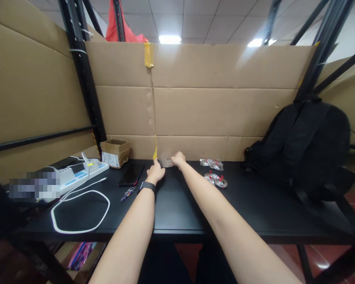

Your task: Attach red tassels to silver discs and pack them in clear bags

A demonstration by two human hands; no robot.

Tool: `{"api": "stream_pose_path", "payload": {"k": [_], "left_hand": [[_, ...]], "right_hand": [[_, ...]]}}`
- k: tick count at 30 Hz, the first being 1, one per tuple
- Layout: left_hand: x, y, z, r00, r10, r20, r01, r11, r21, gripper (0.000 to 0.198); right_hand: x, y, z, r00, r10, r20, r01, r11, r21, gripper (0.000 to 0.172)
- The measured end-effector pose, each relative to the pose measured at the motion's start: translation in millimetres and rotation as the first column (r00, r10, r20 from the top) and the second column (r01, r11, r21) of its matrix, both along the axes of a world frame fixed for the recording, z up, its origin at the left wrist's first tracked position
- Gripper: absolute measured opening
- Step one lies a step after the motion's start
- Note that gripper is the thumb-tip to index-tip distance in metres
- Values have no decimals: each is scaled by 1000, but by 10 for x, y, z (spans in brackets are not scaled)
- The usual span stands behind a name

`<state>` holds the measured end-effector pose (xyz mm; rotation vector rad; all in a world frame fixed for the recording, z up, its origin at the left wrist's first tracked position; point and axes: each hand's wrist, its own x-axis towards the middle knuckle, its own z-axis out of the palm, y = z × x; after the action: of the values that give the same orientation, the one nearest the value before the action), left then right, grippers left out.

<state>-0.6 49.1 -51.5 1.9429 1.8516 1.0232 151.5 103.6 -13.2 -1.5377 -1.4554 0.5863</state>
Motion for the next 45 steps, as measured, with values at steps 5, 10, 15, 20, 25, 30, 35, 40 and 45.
{"api": "stream_pose_path", "payload": {"k": [5,10,15,20,25,30,35,40,45], "left_hand": [[35,50,-7,997,-6,-82,7,1000,2,71],[78,69,10,972,19,-236,-10,999,36,71],[97,109,-14,966,42,-256,-34,999,33,65],[75,132,-49,975,10,-220,1,999,53,55],[61,139,-54,973,16,-230,-5,999,46,43],[70,125,-29,967,32,-252,-26,999,27,36],[79,101,-6,962,61,-265,-61,998,5,46],[84,86,7,968,72,-240,-74,997,0,52],[119,-65,127,962,185,-199,-179,983,46,68]], "right_hand": [[19,-199,87,963,-19,269,13,1000,27,44],[68,-407,42,569,193,799,-254,966,-53,31],[42,-430,-65,497,287,819,-280,946,-161,38],[-75,-356,-117,495,305,814,-241,948,-208,44],[-175,-329,-132,500,316,807,-242,945,-220,42],[-170,-341,-106,497,334,801,-249,939,-237,44],[-107,-374,-52,489,342,802,-251,936,-246,50],[95,-399,133,474,348,809,-251,934,-255,59],[685,-352,431,465,356,811,-147,934,-326,44]]}}
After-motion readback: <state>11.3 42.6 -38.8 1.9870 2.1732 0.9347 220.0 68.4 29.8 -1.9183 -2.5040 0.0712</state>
